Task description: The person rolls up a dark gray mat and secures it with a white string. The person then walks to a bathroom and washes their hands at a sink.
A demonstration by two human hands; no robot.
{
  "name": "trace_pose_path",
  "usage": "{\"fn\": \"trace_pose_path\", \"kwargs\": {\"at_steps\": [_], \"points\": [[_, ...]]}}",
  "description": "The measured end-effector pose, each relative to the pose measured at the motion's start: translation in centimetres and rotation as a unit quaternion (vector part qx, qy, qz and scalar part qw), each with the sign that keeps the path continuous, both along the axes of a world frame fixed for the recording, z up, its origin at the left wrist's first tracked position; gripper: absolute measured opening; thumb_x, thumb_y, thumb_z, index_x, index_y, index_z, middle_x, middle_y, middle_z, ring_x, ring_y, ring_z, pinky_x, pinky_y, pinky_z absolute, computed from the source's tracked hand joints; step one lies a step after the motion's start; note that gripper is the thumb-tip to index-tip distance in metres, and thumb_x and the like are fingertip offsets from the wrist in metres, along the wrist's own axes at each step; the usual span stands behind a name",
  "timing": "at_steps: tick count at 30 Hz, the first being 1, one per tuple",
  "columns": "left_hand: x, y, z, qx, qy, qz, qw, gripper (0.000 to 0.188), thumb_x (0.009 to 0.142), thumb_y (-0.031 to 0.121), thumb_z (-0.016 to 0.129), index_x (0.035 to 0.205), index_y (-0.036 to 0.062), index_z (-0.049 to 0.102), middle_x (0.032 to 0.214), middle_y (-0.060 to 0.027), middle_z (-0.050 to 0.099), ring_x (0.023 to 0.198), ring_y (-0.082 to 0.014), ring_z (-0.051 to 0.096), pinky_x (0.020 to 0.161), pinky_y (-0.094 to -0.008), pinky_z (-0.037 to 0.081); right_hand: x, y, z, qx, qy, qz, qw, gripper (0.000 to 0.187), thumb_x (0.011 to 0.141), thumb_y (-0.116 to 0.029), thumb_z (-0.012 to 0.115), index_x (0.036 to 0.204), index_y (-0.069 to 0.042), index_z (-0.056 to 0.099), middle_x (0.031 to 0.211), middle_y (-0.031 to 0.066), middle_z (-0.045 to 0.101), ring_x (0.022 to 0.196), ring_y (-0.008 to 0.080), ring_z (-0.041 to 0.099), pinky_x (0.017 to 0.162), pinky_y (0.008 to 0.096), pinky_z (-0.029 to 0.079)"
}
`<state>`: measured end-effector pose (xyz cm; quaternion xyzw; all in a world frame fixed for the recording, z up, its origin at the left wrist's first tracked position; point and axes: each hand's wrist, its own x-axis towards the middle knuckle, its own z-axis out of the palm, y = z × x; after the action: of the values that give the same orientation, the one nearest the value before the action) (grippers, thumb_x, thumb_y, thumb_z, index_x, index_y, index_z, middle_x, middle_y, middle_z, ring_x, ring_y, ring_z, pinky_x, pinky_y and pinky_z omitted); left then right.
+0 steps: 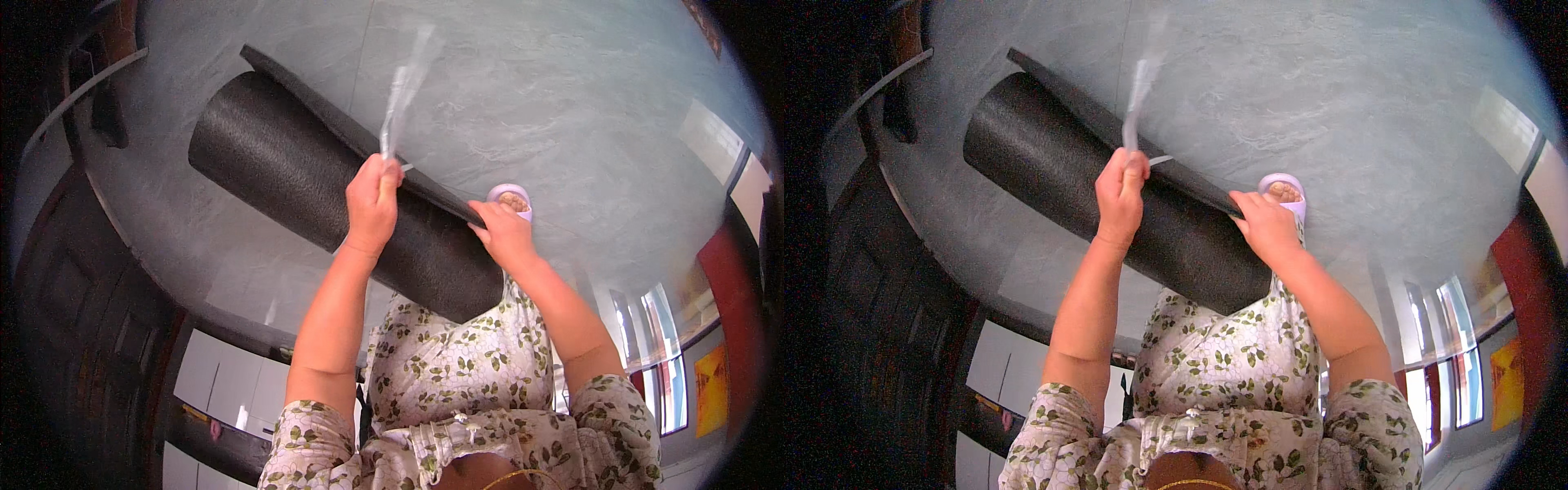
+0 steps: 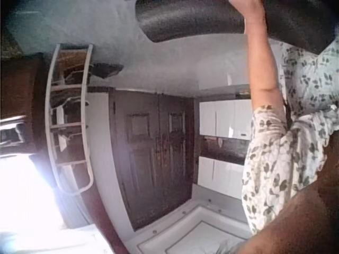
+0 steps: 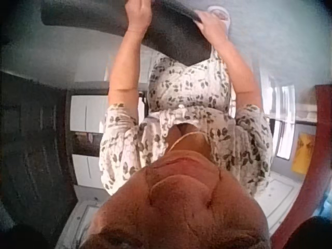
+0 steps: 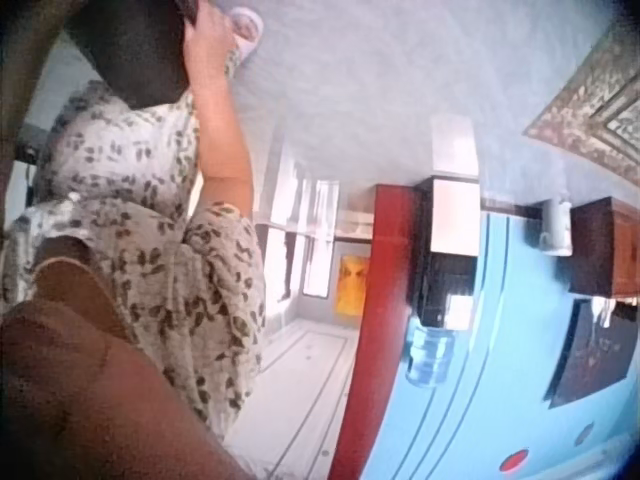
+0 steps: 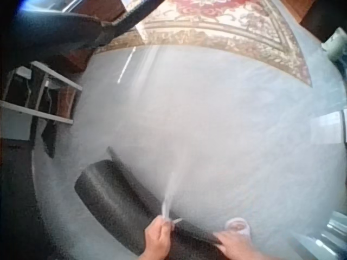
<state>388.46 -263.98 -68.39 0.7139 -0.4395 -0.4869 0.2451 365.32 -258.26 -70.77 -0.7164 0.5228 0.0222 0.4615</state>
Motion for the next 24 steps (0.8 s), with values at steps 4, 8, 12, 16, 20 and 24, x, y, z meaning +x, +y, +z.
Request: {"fn": "trace_pose_path", "kwargs": {"at_steps": [4,8,12,16,20,24], "points": [[1.9,1.8,-0.1,0.009,0.013,0.119,0.993,0.029,0.097,0.021,0.044,0.075,0.0036,0.050,0.064,0.0005,0.044,0.061,-0.0091,0.043,0.057,-0.0244,0.038,-1.4,1.4,0.7,-0.036,-0.062,0.018,0.997,0.052,0.069,-0.013,0.071,0.118,-0.008,0.054,0.102,0.0032,0.062,0.088,0.0219,0.059,0.072,0.0337,0.050],[1.8,1.3,0.1,0.015,-0.001,0.152,0.988,0.028,0.096,0.020,0.046,0.075,0.0029,0.049,0.063,-0.0020,0.043,0.059,-0.0115,0.043,0.056,-0.0269,0.038,-1.0,2.5,1.3,-0.010,-0.078,0.003,0.997,0.048,0.072,-0.015,0.069,0.117,-0.007,0.055,0.109,0.0054,0.061,0.093,0.0225,0.058,0.078,0.0333,0.049],[0.5,1.1,-0.2,-0.074,-0.075,0.013,0.994,0.026,0.095,0.020,0.046,0.077,0.0015,0.050,0.066,-0.0128,0.048,0.057,-0.0279,0.049,0.055,-0.0350,0.041,-0.8,0.2,1.0,0.164,-0.137,-0.027,0.976,0.036,0.085,-0.021,0.059,0.117,-0.005,0.056,0.115,0.0108,0.059,0.102,0.0268,0.055,0.091,0.0351,0.043],[-0.4,0.9,0.5,-0.065,-0.069,-0.034,0.995,0.025,0.095,0.019,0.046,0.077,0.0017,0.050,0.068,-0.0136,0.049,0.060,-0.0319,0.052,0.055,-0.0366,0.042,4.3,-7.1,0.7,0.142,-0.296,-0.110,0.938,0.029,0.090,-0.023,0.052,0.111,-0.005,0.060,0.113,0.0129,0.058,0.104,0.0285,0.054,0.091,0.0358,0.040],[0.4,1.4,0.7,-0.050,-0.050,-0.029,0.997,0.024,0.096,0.017,0.045,0.081,0.0001,0.051,0.069,-0.0055,0.049,0.062,-0.0139,0.046,0.059,-0.0267,0.040,9.4,-8.9,0.3,0.199,-0.345,-0.213,0.892,0.028,0.091,-0.023,0.051,0.110,-0.004,0.061,0.111,0.0110,0.058,0.102,0.0273,0.054,0.090,0.0360,0.040],[0.4,1.3,0.9,-0.004,0.080,0.111,0.991,0.025,0.098,0.020,0.043,0.084,0.0029,0.053,0.073,-0.0004,0.052,0.061,-0.0073,0.041,0.055,-0.0205,0.035,10.5,-8.0,-2.1,0.094,-0.393,-0.130,0.905,0.032,0.090,-0.029,0.053,0.112,-0.006,0.060,0.108,0.0100,0.058,0.100,0.0263,0.052,0.088,0.0345,0.041]]}}
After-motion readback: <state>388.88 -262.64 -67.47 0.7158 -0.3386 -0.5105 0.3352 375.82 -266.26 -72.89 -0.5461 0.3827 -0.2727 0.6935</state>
